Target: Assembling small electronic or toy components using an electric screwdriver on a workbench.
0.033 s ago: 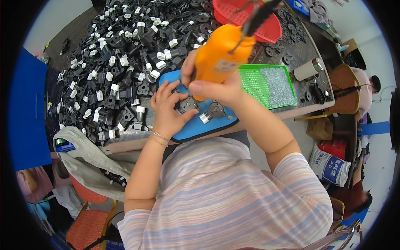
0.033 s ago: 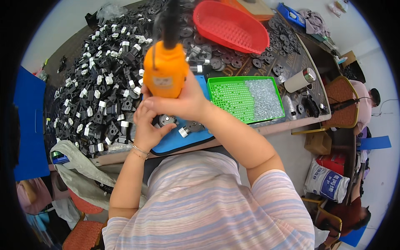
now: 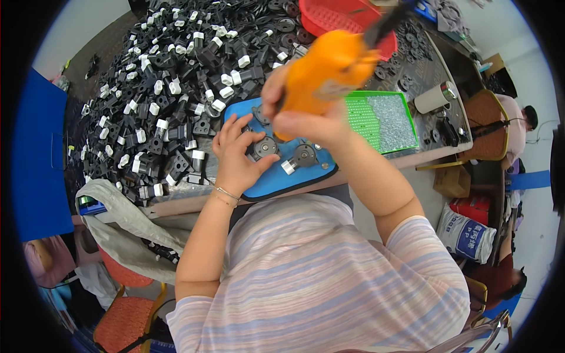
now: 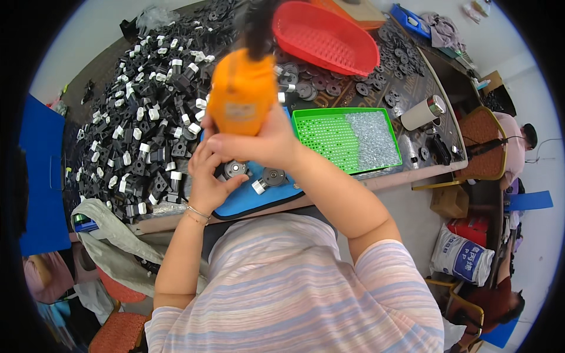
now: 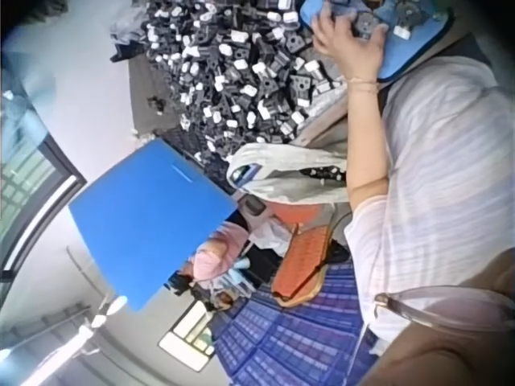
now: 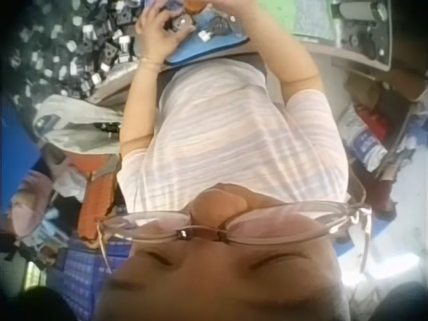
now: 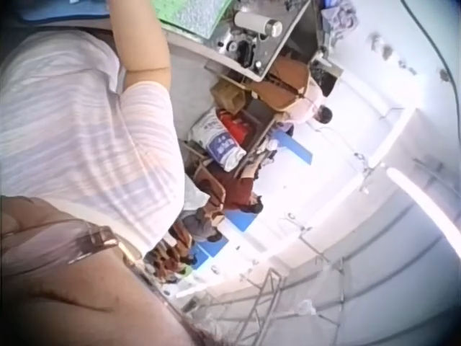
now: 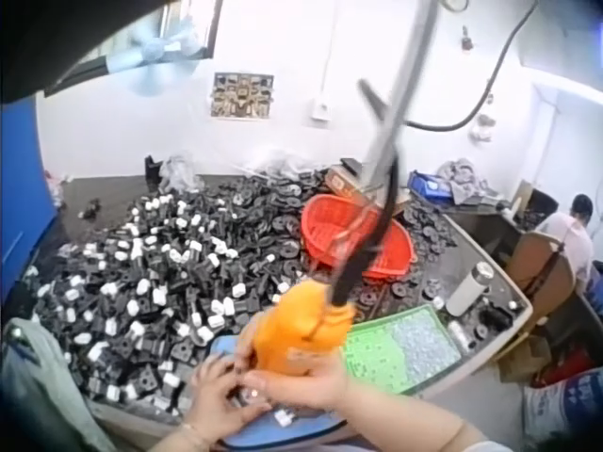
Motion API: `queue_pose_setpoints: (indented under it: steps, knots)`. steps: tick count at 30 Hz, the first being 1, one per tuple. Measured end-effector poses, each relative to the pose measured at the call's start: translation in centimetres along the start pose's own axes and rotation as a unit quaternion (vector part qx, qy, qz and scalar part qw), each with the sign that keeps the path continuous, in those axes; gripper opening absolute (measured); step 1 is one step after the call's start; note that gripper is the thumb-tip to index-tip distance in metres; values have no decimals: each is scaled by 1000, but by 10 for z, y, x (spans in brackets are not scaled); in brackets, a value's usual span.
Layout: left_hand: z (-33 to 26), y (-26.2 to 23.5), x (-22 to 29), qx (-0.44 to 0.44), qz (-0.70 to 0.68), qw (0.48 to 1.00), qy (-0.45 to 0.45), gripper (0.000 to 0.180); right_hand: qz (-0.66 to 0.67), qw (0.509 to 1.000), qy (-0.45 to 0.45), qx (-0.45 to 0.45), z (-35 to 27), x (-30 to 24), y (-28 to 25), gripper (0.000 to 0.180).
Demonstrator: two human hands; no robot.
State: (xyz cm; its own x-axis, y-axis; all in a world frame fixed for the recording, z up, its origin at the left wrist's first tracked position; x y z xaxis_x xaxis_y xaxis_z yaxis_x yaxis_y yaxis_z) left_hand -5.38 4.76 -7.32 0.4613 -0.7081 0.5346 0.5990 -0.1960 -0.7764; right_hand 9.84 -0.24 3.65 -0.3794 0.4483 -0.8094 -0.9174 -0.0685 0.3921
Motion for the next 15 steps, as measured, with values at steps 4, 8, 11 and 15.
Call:
queue_pose_setpoints:
  steps: [4,8,11,15]
  knots:
    - [-1,-1,5,-5,30,1000,-4,42,45,996,-73,-29,-2,-42,-23,26]
    - [-3,-9,17,6,125,992,6,42,-121,973,-148,132,-28,-58,-67,23]
    - [-6,-10,32,24,193,981,26,45,-153,948,-176,215,-40,-52,-97,22]
    - [-5,-3,48,21,205,978,45,48,-143,936,-178,266,-46,-47,-104,22]
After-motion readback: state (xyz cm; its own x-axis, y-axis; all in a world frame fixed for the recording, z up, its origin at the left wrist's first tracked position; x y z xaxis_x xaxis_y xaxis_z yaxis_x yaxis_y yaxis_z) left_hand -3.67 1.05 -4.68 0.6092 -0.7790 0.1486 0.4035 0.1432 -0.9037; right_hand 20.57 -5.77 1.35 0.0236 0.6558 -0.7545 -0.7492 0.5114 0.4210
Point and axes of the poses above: each hand's wrist, its own z-axis towards the middle knuckle, its own y-axis out of the palm, x = y × z, the point moved 1 cm from there along z, towards the middle knuckle, and after that the axes turned 12 degrees about z, right-handed, at the moved point
